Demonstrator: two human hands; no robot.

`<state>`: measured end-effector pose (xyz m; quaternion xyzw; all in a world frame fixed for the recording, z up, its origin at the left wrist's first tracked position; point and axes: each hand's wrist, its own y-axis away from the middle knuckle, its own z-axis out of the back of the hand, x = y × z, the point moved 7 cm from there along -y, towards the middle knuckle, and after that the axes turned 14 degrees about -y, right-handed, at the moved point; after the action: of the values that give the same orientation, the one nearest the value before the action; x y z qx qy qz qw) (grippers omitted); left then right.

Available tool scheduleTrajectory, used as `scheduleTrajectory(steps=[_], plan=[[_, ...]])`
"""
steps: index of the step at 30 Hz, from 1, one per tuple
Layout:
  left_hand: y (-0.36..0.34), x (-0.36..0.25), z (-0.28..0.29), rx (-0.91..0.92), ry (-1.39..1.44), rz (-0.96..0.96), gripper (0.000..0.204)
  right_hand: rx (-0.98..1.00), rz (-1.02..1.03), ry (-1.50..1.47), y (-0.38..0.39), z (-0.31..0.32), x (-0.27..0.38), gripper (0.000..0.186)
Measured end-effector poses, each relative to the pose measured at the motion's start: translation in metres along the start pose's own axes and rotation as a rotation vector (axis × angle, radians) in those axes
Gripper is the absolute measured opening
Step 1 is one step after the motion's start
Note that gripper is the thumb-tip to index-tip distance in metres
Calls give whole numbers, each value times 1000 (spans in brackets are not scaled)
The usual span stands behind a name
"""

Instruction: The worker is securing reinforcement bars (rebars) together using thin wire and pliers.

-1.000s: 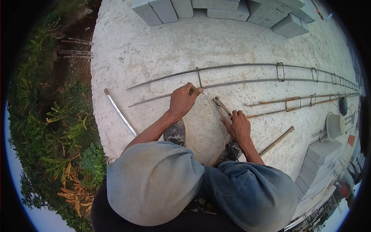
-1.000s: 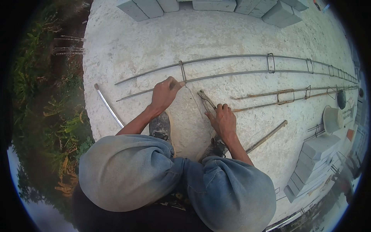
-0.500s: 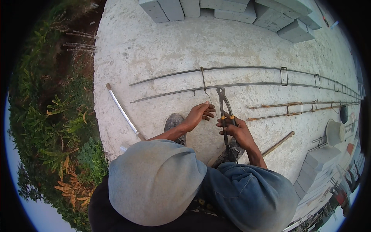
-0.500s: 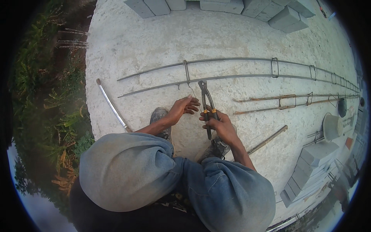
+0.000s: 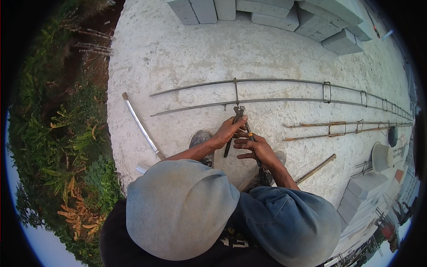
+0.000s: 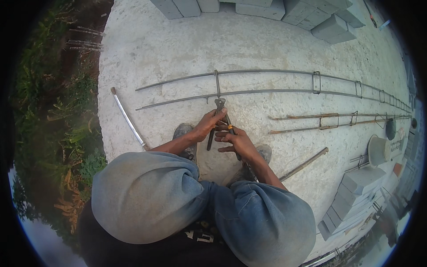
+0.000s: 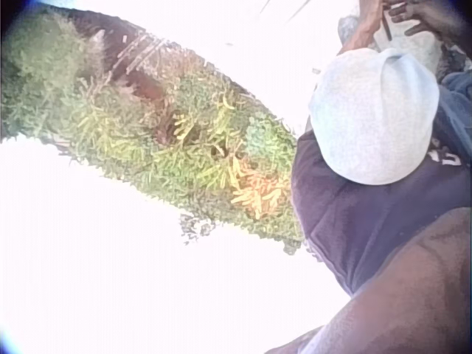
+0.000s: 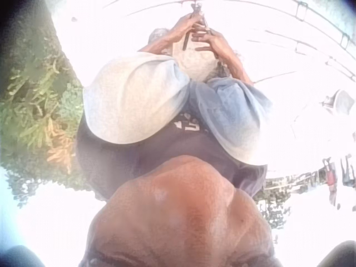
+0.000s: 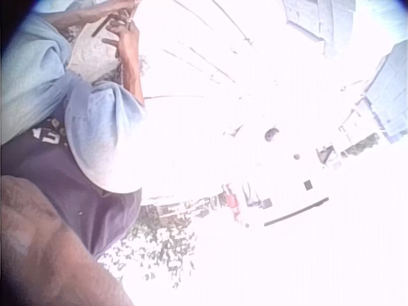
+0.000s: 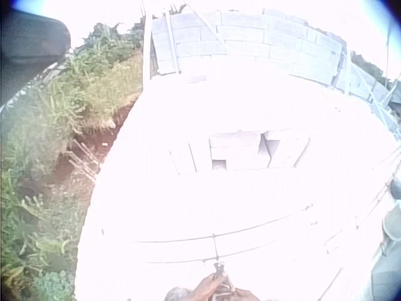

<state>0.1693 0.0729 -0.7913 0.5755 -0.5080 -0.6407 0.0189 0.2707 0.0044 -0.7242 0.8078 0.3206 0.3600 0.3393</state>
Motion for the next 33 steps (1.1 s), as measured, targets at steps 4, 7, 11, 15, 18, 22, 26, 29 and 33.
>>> scheduleTrajectory(steps=[4,7,11,15,18,22,26,29,33], plan=[[1,-8,-12,25,152,16,53,-37,3,51,-1,4,2,44],[-6,-8,-26,61,371,41,44,-55,-31,168,11,-3,12,44],[-8,-5,-25,46,362,63,40,-349,321,973,42,-8,56,47],[-15,-5,-32,41,341,79,43,-406,350,928,44,11,47,53],[-6,-7,-26,20,297,93,48,-241,50,285,34,14,15,53],[16,-31,-7,166,-327,156,56,-170,-94,182,33,28,23,35],[63,-86,1,-426,-1354,-863,47,-52,-168,93,27,31,31,22],[50,-94,-44,-427,-1471,-1168,50,19,-252,14,29,37,33,22],[-11,-76,-71,125,-1586,-962,30,38,-281,-13,23,45,27,24]])
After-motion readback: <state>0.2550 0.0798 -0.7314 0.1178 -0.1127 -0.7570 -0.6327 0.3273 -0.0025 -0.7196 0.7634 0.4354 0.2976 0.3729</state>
